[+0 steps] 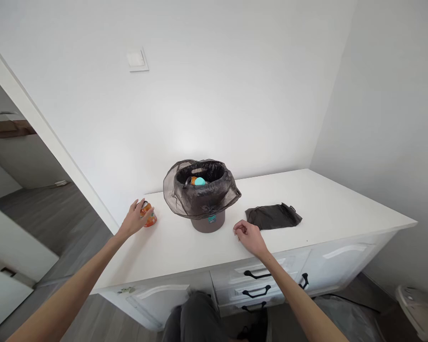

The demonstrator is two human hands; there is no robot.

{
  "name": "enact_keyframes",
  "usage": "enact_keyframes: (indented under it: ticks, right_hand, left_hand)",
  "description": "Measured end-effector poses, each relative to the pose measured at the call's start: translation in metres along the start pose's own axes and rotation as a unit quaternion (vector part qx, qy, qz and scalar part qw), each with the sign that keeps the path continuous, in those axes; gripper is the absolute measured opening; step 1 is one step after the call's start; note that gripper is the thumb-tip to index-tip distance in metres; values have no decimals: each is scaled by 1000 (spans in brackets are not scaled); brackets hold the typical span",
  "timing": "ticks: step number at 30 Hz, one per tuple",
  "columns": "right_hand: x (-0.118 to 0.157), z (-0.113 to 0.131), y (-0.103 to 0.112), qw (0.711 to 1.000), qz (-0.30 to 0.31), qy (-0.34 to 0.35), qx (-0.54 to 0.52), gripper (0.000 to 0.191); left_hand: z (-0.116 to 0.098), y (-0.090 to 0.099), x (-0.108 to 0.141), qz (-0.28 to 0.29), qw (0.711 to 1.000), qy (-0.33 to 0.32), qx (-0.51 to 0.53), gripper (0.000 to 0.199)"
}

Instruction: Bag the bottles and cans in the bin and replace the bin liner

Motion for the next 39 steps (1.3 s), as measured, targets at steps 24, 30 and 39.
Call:
enact_keyframes:
  ticks: [24,30,39]
  right_hand:
    - [-11,-15,0,999,-5,10,-47,19]
    - [-9,2,1,998,9,-7,-61,16]
    - [-6,6,2,999,10,-5,-50,18]
  left_hand:
    - [-231,102,-22,-78,928,-198,305,59]
    - [-193,78,-30,-173,932,-160,274,44]
    - [-155,73,-12,-29,945,64,321,65]
Point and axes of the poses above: each hand's wrist, its own x-axis away from the middle knuckle, its own y-axis out of the back of the hand, z = x × y, the point moved 2 cm from there along -x, towards the middle knuckle, and after that the axes turned 12 degrees about -x, right-handed, at the moved point
